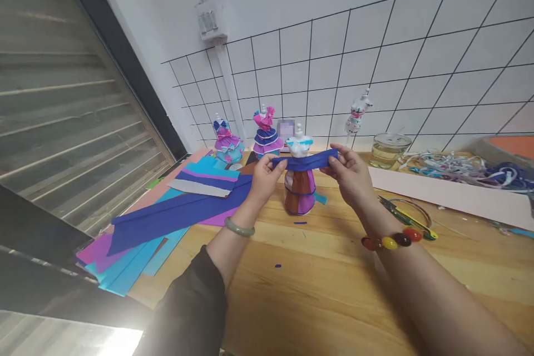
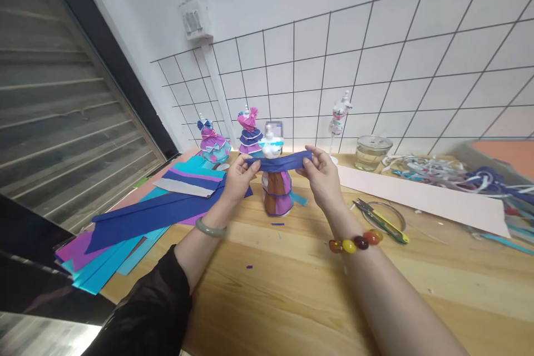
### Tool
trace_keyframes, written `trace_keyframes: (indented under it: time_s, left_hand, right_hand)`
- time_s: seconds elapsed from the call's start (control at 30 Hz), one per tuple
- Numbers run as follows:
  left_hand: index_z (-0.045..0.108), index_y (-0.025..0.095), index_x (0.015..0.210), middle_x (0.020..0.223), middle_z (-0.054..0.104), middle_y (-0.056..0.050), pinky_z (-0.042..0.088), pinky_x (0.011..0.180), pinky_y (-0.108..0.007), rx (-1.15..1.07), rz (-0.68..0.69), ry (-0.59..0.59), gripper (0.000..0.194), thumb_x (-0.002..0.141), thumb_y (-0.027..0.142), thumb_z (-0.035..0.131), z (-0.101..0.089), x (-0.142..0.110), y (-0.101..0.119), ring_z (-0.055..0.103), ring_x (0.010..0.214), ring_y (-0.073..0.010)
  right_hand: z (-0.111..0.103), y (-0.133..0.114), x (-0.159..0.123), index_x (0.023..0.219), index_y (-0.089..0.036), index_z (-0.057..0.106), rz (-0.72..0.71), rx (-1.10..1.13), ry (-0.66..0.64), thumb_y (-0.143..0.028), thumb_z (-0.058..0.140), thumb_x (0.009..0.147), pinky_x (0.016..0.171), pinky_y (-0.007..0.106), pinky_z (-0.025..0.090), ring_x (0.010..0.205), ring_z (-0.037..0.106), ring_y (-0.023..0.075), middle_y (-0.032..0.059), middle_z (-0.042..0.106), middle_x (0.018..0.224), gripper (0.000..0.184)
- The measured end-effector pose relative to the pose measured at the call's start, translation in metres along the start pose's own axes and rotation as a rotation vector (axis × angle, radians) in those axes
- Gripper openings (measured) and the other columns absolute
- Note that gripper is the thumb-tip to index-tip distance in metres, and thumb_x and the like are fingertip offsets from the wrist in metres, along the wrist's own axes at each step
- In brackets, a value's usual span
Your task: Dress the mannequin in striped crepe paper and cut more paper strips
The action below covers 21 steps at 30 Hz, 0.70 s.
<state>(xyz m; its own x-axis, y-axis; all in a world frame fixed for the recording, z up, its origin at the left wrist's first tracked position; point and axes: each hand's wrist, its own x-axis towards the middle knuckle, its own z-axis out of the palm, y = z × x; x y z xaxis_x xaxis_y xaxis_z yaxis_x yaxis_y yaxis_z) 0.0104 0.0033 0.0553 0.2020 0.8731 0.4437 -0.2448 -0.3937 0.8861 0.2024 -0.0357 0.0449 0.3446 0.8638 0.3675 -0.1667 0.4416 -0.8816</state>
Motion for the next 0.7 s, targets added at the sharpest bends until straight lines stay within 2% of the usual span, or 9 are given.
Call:
trace_keyframes:
  time_s: [0.23, 0.4, 0.7]
  left_hand:
    - [0.054, 0.018, 0.084, 0.077, 0.063, 0.001, 0.045, 0.071, -0.022, -0.066, 0.007, -0.007, 0.037, 0.065, 0.042, 0.074, 0.000, 0.002, -0.007, 0.059, 0.073, -0.0099]
    - [0.055, 0.019, 0.086, 0.076, 0.063, 0.002, 0.046, 0.072, -0.023, -0.073, 0.021, 0.003, 0.037, 0.065, 0.041, 0.075, 0.000, 0.003, -0.010, 0.059, 0.071, -0.0096]
    - [0.054, 0.019, 0.084, 0.076, 0.063, 0.003, 0.046, 0.071, -0.021, -0.081, 0.008, -0.054, 0.032, 0.067, 0.037, 0.074, 0.008, -0.003, -0.003, 0.058, 0.068, -0.0077]
  right_hand:
    - [0.006, -0.006, -0.005, 0.113, -0.028, 0.051, 0.056, 0.024, -0.008, -0.036, 0.067, 0.069, 0.070, 0.032, 0.057, 0.061, 0.063, 0.0096, -0.0053, 0.060, 0.085, 0.047]
    - [0.007, -0.007, -0.006, 0.114, -0.028, 0.051, 0.070, 0.031, -0.022, -0.037, 0.067, 0.070, 0.068, 0.031, 0.057, 0.058, 0.062, 0.0091, -0.0055, 0.060, 0.083, 0.048]
    - [0.011, -0.015, -0.007, 0.113, -0.026, 0.052, 0.061, 0.072, -0.044, -0.037, 0.067, 0.070, 0.058, 0.026, 0.055, 0.053, 0.060, 0.0075, -0.0063, 0.060, 0.077, 0.047]
